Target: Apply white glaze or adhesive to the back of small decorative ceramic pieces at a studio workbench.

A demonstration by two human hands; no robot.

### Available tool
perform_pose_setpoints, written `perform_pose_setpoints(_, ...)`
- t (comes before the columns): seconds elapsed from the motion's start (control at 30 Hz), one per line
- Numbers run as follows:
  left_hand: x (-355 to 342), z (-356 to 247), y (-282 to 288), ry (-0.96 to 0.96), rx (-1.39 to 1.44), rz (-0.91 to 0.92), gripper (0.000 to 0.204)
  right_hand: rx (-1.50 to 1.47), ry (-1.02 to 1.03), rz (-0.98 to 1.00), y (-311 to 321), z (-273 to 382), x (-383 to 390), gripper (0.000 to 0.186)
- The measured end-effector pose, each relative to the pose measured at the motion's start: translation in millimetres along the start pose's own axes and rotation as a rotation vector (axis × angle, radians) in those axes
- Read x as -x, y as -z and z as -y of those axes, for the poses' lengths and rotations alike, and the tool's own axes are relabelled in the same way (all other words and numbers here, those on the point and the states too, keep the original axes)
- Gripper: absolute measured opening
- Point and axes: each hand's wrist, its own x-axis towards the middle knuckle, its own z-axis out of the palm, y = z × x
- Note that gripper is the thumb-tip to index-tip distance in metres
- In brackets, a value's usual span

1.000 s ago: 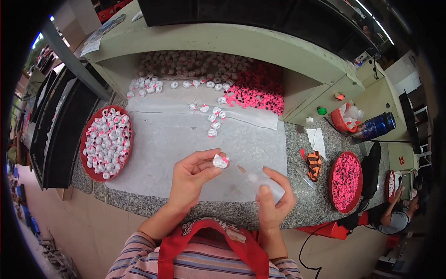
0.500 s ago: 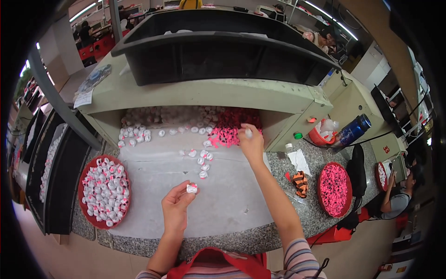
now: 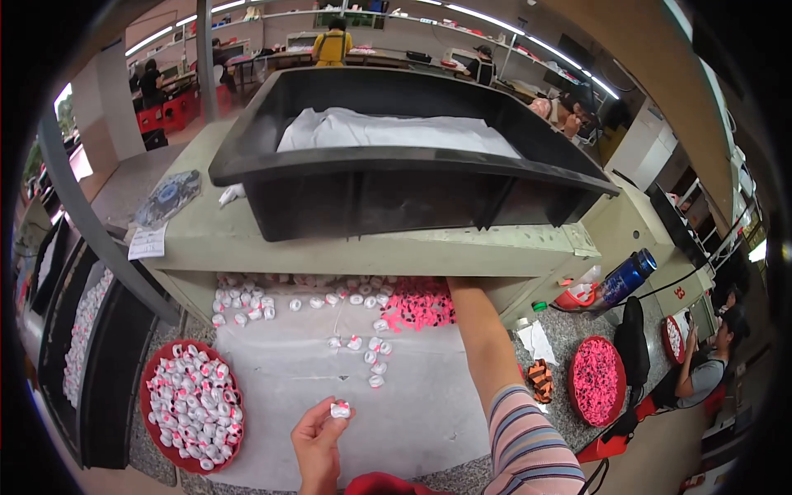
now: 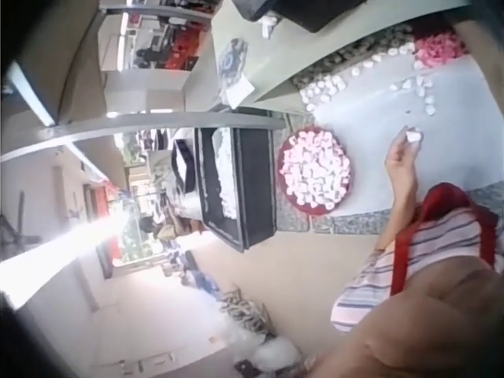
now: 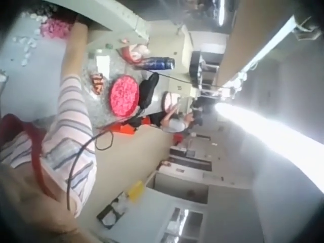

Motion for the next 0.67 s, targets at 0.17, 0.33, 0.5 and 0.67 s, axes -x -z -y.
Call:
perform_pose_setpoints(0.17, 2.5, 2.4, 1.7, 0.009, -0.009, 0.021, 0.032, -0.019, 0.003, 0.159, 19.2, -5.5, 8.8, 0.041)
perform_pose_setpoints(0.33, 4.8, 10.9, -1.6, 0.01, -0.034, 0.075, 0.033, 0.019, -0.026, 0.254, 57.5, -4.5, 9.6, 0.041)
perform_pose_setpoints(0.5, 3.6, 14.5, 5.9, -0.035, -0.094, 0.075, 0.036, -0.522, -0.592, 0.843, 193.8, 55.1, 32.0, 0.022)
perform_pose_setpoints(0.67, 7.8, 19.4, -9.3, 0.068, -0.12, 0.14, 0.038, -0.454, -0.643, 1.153, 257.4, 52.9, 83.8, 0.029)
